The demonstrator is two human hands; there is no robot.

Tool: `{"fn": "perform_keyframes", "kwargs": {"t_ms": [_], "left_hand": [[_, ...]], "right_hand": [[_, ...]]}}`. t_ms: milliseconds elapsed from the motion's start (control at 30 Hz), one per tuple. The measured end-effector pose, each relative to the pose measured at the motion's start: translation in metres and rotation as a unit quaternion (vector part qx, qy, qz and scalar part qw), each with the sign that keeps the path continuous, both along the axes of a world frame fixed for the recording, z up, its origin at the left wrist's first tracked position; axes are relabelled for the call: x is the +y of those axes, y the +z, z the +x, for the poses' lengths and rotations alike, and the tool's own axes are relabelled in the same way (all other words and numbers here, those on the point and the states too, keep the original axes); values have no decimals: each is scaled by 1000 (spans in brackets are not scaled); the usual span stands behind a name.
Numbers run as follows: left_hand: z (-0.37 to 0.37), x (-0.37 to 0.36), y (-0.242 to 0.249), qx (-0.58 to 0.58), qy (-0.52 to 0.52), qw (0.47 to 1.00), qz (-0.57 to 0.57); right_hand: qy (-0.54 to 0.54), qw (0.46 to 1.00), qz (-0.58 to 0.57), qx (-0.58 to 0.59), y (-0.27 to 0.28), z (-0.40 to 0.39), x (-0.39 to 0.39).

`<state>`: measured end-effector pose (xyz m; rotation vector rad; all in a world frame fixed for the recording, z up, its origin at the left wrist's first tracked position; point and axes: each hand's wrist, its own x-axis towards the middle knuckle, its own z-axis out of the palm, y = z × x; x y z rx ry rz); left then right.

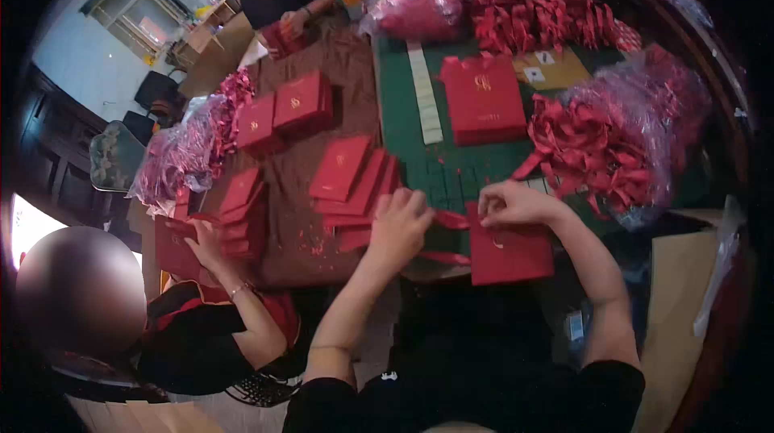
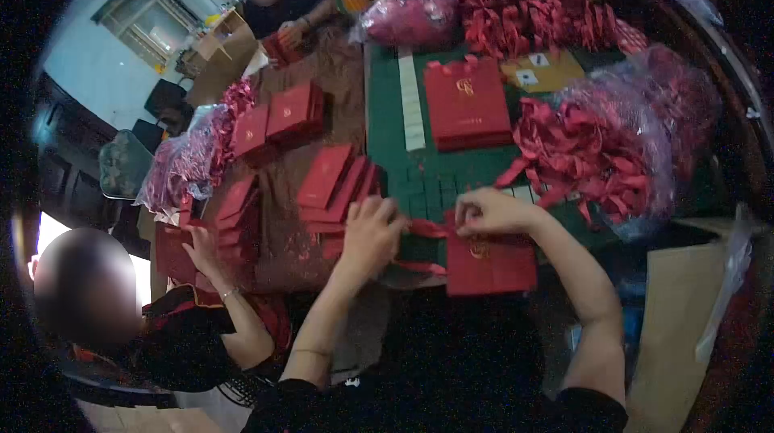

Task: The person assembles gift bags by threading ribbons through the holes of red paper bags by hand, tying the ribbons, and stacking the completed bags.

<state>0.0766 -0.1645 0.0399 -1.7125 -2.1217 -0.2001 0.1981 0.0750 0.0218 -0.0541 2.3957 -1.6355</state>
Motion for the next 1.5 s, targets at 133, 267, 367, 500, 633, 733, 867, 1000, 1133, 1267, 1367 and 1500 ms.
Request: {"fn": "perform_keyframes", "kwargs": {"t_ms": [133, 267, 367, 500, 633, 733, 867, 1000, 1133, 1267, 1367, 1500], "left_hand": [[-5, -7, -2, -3, 37, 999, 6], [18, -4, -7, -4, 98, 990, 105], [56, 2, -34, -170, -6, 979, 114], [94, 12, -54, -247, 19, 967, 52], [91, 17, -52, -167, 81, 983, 1], [98, 13, -48, -152, 109, 982, -14], [95, 15, -49, -142, 120, 983, -3], [91, 12, -51, -105, 134, 985, -9], [85, 8, -47, -124, 129, 984, -8], [76, 2, -51, -85, 129, 988, 27], [80, 3, -47, -98, 139, 985, 25], [75, 7, -48, -161, 43, 986, 33]], "right_hand": [[-14, 999, -23, -19, -4, -1, -5], [-25, 999, 37, 28, -12, -2, -10], [-36, 999, -5, -10, -6, 2, -15], [-28, 998, 11, 54, -21, 1, -14], [-32, 996, 75, 23, -7, 2, -14], [-59, 997, -33, 20, -15, 6, -12], [-72, 992, -103, 29, -22, 9, -4], [-77, 992, -88, 50, -26, 13, -6], [-71, 994, -55, 64, -24, 13, -8], [-58, 996, -28, 54, -22, 11, -9], [-66, 994, -16, 86, -28, 11, -11], [-50, 984, 65, 159, -23, 11, -16]]}}
